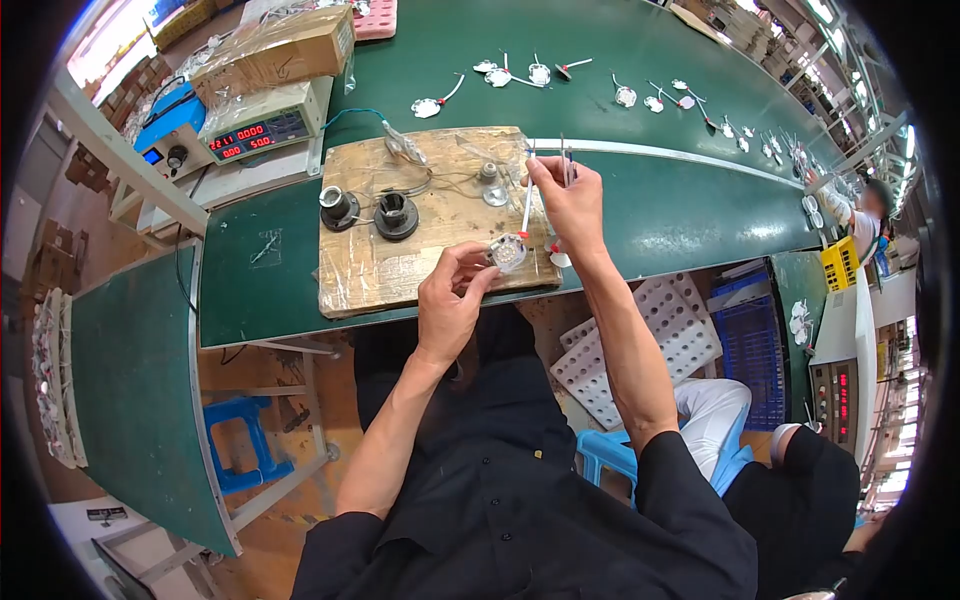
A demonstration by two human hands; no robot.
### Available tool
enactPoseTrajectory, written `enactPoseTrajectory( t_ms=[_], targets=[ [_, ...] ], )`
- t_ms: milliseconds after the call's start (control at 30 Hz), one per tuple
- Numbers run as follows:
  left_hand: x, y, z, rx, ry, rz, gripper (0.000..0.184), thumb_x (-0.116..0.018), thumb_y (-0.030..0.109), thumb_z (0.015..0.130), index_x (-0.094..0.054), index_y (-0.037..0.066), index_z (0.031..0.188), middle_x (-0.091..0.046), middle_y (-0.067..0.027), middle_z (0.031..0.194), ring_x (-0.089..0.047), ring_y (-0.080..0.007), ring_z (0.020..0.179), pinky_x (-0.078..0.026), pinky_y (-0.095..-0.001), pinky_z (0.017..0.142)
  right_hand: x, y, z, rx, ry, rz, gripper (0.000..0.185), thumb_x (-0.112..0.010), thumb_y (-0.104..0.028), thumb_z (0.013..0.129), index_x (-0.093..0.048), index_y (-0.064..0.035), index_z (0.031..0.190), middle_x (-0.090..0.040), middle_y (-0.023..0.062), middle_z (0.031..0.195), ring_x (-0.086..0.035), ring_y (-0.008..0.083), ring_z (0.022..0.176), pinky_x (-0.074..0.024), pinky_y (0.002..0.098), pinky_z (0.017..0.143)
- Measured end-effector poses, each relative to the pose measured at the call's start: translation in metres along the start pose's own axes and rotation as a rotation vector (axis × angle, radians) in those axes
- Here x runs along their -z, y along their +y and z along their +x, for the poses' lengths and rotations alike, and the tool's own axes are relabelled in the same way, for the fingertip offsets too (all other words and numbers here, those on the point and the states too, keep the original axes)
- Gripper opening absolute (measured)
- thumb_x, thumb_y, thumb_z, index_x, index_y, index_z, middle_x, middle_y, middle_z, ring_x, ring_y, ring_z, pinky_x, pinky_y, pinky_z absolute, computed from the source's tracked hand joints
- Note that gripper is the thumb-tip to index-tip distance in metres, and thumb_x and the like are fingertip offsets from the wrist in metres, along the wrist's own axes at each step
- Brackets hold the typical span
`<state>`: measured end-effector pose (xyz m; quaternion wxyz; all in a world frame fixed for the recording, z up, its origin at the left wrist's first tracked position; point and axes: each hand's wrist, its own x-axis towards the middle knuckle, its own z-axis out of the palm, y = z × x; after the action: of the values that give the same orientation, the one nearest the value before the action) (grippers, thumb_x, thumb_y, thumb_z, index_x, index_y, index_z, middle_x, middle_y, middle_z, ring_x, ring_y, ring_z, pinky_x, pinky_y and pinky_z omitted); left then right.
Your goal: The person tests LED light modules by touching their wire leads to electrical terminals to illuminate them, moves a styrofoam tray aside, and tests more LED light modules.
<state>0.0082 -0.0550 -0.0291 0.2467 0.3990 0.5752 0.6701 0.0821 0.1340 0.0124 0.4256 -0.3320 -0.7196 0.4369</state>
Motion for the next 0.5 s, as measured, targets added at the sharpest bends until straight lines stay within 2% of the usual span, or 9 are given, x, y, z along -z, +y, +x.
enactPoseTrajectory(
  t_ms=[67,100,167,233,300,400,500],
  targets=[
    [0.0005,-0.0018,-0.0004,-0.044,0.014,-0.005,0.032,-0.067,-0.004,0.088,-0.061,0.001,0.119,-0.068,-0.0075,0.093,-0.068,-0.0116,0.083,-0.055,-0.023,0.073,0.0032,-0.0036,-0.0003,0.048,-0.021,-0.142,0.022,-0.069,-0.021,0.087,-0.072,0.0001,0.082,-0.07,0.0074,0.068,-0.06,0.0084,0.061,-0.0481,0.0289,0.059],
    [-0.0001,0.0006,-0.0002,-0.081,0.017,-0.002,0.027,-0.067,-0.004,0.088,-0.064,0.001,0.115,-0.069,-0.0074,0.093,-0.068,-0.0114,0.082,-0.055,-0.0229,0.072,0.0056,-0.005,0.0,0.08,-0.071,-0.244,0.022,-0.069,-0.022,0.085,-0.071,-0.001,0.081,-0.068,0.0139,0.066,-0.065,0.02,0.057,-0.0493,0.0339,0.059],
    [0.0011,0.0029,0.0009,-0.138,0.021,0.056,0.015,-0.069,-0.003,0.087,-0.071,0.0,0.102,-0.071,-0.0066,0.096,-0.068,-0.0112,0.082,-0.055,-0.0225,0.07,0.0062,-0.0008,0.0,0.06,-0.139,-0.368,0.023,-0.07,-0.023,0.084,-0.071,-0.0005,0.08,-0.066,0.0169,0.067,-0.065,0.0284,0.059,-0.0499,0.0363,0.06],
    [0.0001,0.003,0.0039,-0.165,0.009,0.098,0.015,-0.069,-0.001,0.086,-0.071,0.001,0.101,-0.072,-0.0083,0.094,-0.069,-0.0129,0.081,-0.056,-0.0247,0.071,0.0057,0.002,0.0015,0.04,-0.22,-0.459,0.026,-0.071,-0.026,0.081,-0.071,0.0004,0.08,-0.065,0.0203,0.068,-0.065,0.0378,0.065,-0.051,0.0408,0.063],
    [-0.0007,0.0016,0.0052,-0.147,0.001,0.103,0.015,-0.07,0.001,0.086,-0.072,0.001,0.101,-0.073,-0.0088,0.095,-0.07,-0.0125,0.079,-0.056,-0.0267,0.072,0.0041,0.0015,0.001,0.067,-0.242,-0.501,0.026,-0.071,-0.026,0.081,-0.071,0.0003,0.08,-0.065,0.0208,0.067,-0.065,0.0384,0.066,-0.0515,0.0426,0.064],
    [-0.0031,0.0027,0.0051,0.007,-0.004,-0.064,0.014,-0.07,0.002,0.087,-0.072,0.001,0.101,-0.073,-0.0073,0.094,-0.069,-0.0108,0.08,-0.055,-0.026,0.073,0.0015,0.0038,0.0032,0.092,-0.265,-0.52,0.027,-0.072,-0.026,0.079,-0.071,0.0006,0.08,-0.064,0.0221,0.066,-0.066,0.0394,0.067,-0.0525,0.0446,0.067],
    [-0.0051,0.0001,0.0069,0.012,-0.006,-0.022,0.013,-0.069,0.004,0.089,-0.072,0.001,0.101,-0.073,-0.0059,0.093,-0.068,-0.0092,0.079,-0.054,-0.0244,0.071,-0.0011,0.0021,0.0057,0.069,-0.279,-0.566,0.028,-0.072,-0.026,0.078,-0.071,0.002,0.079,-0.064,0.0226,0.066,-0.066,0.0395,0.068,-0.0529,0.0445,0.068]
  ],
)
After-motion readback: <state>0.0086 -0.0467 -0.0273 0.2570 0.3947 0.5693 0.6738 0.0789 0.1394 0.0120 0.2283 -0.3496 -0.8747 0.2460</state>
